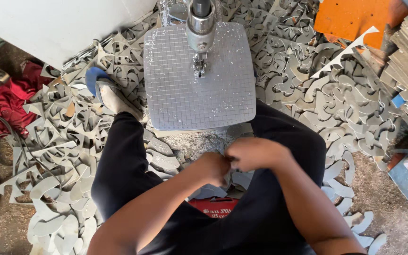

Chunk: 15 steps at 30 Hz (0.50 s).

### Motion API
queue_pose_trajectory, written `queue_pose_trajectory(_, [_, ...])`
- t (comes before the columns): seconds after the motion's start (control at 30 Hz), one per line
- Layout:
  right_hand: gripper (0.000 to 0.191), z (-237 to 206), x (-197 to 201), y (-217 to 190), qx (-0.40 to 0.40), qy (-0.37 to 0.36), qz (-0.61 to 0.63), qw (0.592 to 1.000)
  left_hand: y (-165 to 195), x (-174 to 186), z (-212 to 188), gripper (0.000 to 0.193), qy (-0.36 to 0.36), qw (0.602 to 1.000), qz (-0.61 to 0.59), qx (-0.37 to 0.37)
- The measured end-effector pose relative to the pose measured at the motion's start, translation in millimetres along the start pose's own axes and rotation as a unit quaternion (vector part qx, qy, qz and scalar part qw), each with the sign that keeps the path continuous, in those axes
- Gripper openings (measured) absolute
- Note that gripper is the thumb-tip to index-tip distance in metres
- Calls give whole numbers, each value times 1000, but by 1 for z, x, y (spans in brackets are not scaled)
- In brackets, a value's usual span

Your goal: The person sits on the floor and repeatedly places gray shoe sole pieces under a vertical grinding tool to smooth their edges. They handle each piece one at a time, guiding it against the rotating spindle, then remove and set it aside before picking up the next piece.

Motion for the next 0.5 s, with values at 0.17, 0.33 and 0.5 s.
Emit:
queue_pose_trajectory(0.17, [26,22,-49,40,-82,-47,-92,991,-39,-59,58,33,3,996,9,84])
queue_pose_trajectory(0.33, [33,28,-17,41,-77,33,-90,992,-33,-20,48,36,302,947,78,81])
queue_pose_trajectory(0.5, [38,27,-17,40,-78,8,-64,995,-37,-25,48,32,253,960,103,59])
Point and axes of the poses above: each hand's wrist, its own z-axis towards the middle knuckle, its own x-axis out of the back of the hand, y = z × x, the point moved 9 cm from there along z, towards the middle knuckle, and after that the axes turned 6 degrees about y, right-handed, at the moved point
